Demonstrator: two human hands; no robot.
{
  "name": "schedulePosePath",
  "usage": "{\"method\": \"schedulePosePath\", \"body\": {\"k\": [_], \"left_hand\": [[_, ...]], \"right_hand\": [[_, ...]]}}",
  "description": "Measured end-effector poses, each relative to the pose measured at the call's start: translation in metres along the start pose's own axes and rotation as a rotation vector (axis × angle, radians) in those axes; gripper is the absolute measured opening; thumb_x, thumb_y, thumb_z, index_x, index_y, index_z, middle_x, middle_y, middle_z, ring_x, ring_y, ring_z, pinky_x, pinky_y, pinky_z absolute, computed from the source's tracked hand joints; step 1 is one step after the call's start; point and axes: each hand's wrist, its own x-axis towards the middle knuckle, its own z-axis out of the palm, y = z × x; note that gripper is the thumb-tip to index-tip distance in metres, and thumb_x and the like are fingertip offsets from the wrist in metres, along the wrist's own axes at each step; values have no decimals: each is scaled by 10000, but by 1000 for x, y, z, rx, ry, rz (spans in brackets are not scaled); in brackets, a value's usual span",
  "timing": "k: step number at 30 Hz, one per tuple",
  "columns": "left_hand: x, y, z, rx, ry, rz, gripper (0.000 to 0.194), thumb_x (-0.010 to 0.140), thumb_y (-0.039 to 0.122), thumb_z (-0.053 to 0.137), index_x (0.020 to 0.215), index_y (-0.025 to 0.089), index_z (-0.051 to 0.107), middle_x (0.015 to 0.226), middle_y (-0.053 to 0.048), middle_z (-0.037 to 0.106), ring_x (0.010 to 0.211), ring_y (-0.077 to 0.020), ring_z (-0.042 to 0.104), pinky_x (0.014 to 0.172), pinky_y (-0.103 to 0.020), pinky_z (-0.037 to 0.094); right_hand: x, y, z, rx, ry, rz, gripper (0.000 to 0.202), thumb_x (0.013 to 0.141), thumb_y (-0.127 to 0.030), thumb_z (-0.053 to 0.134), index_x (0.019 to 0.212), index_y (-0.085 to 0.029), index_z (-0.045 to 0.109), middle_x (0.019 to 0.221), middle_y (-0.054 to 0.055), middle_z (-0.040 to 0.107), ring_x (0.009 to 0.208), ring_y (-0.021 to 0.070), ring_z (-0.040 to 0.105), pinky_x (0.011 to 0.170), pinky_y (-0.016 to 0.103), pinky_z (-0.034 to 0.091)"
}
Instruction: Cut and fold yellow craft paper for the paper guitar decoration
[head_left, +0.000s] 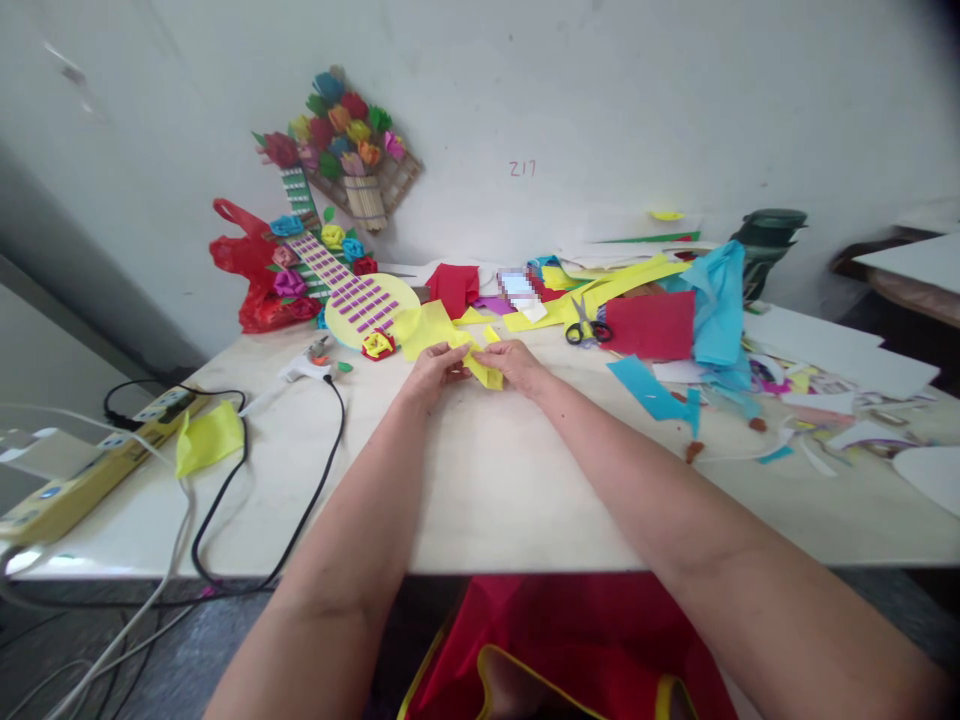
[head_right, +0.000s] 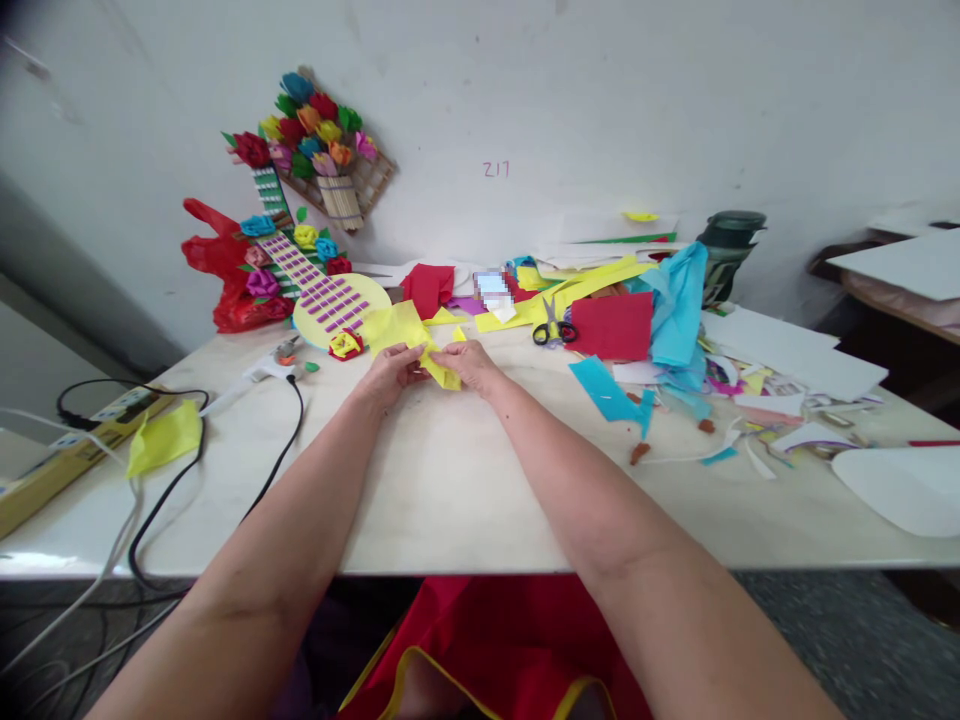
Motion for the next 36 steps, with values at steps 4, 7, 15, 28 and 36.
{"method": "schedulePosePath", "body": {"k": [4,7,15,28,36], "left_hand": [[0,-3,3,63,37,46,345,507,356,726,739,123,621,676,-44,628,636,-148,589,598,-260,455],[1,-4,3,99,59,59,333,491,357,732,709,126,632,678,-49,637,653,-165,593,597,-260,441],[2,-7,4,31,89,82,301,539,351,696,721,125,616,680,-36,608,631,-140,571,595,-257,448],[-1,1,5,14,61,28,367,568,385,688,837,149,605,592,13,540,465,-60,474,494,-204,433],[2,-3,2,74,111,106,306,537,345,712,694,110,594,523,10,532,422,-57,453,452,-198,405]], "right_hand": [[-1,-1,2,-106,-2,-47,248,571,-324,628,467,-150,484,446,-55,412,447,65,372,444,205,264],[-1,-1,3,-151,-12,-77,257,591,-308,596,452,-151,448,433,-65,359,444,57,322,440,207,224],[-4,-7,5,-66,-28,-48,229,570,-297,595,471,-142,457,445,-65,388,462,64,352,460,209,245],[-1,-4,2,-106,29,-57,231,588,-304,587,474,-149,458,422,-69,377,432,62,346,436,208,253],[1,0,2,-67,-4,39,239,590,-347,647,576,-158,503,486,-17,550,431,100,488,403,207,340]]}}
